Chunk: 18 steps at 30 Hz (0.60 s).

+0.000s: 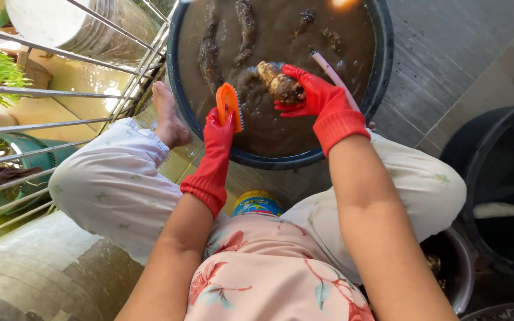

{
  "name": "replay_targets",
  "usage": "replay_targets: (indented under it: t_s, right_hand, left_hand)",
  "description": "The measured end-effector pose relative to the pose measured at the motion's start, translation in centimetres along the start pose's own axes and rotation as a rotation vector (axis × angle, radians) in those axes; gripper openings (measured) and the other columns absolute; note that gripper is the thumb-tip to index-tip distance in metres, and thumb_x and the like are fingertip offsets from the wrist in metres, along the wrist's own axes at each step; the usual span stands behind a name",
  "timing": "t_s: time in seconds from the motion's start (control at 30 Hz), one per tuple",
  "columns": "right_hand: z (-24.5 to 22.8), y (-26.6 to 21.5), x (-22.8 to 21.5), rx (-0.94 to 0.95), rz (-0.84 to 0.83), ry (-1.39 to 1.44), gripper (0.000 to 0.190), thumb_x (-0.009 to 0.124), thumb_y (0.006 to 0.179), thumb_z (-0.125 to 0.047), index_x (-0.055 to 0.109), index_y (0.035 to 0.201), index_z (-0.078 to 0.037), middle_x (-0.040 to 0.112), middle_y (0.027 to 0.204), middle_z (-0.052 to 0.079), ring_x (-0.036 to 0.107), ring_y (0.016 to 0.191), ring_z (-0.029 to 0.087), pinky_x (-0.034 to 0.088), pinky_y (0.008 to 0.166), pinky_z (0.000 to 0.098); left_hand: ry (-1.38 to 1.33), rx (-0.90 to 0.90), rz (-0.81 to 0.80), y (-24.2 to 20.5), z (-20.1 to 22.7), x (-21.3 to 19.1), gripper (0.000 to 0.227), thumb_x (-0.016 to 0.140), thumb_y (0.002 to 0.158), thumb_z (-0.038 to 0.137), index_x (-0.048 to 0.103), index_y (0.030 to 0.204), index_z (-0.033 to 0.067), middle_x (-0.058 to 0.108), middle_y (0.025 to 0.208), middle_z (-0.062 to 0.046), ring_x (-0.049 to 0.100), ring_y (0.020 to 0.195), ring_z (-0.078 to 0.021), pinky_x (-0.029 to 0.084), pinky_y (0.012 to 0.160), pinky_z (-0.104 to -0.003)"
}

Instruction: A person wearing red gloves uses an orange scrub brush to clean a large, muddy root vegetable in a basin of water.

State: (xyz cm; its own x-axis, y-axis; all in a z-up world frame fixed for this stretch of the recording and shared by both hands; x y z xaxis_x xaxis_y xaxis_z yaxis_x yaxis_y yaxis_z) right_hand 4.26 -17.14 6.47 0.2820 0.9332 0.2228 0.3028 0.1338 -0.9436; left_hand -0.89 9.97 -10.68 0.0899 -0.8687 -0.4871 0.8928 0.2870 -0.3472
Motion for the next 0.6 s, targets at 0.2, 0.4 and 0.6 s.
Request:
replay_targets:
  t_s: [0.2,0.4,0.6]
  right_hand:
    - [-1.0,-1.2,-1.9,-0.276,0.136,-0.225,0.103,0.078,0.076,-0.044,0.021,0.162,-0.038,0.061,0.148,0.014,0.078,0.095,0.034,0.069,0.077,0.0411]
    - [-2.5,-0.5,-4.2,-0.610,0.489,-0.868,0.076,0.083,0.075,-0.051,0.057,0.141,-0.024,0.072,0.117,-0.003,0.068,0.104,0.016,0.056,0.087,0.0280]
    - [-5.1,-0.2,-4.6,-0.659,0.622,-1.426,0.090,0.082,0.071,-0.066,0.052,0.149,-0.033,0.064,0.137,0.005,0.055,0.128,0.029,0.045,0.103,0.0411]
  left_hand:
    - [-0.020,-0.083,-0.029,-2.8,3.3,0.1,0.054,0.067,0.089,0.050,0.063,0.129,0.0127,0.070,0.115,-0.008,0.072,0.103,-0.0247,0.057,0.087,-0.035]
    - [-0.021,-0.123,-0.028,-3.0,2.4,-1.0,0.061,0.067,0.088,0.051,0.061,0.133,0.0113,0.068,0.122,-0.009,0.070,0.110,-0.0272,0.056,0.092,-0.036]
    - [-0.091,-0.099,-0.028,-3.7,4.2,-2.5,0.049,0.068,0.089,0.047,0.064,0.123,0.0119,0.065,0.114,-0.007,0.070,0.101,-0.0228,0.057,0.086,-0.034]
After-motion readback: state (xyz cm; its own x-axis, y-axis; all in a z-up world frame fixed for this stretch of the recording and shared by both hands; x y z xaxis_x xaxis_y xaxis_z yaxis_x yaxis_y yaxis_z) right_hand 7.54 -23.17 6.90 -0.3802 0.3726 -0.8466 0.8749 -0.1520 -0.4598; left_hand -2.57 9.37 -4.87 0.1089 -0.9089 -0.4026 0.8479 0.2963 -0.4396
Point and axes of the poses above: each hand's wrist, its own y-axis towards the middle knuckle, its own x-axis out of the palm, z = x × y, the point moved 6 cm from there along y, towards the middle knuckle
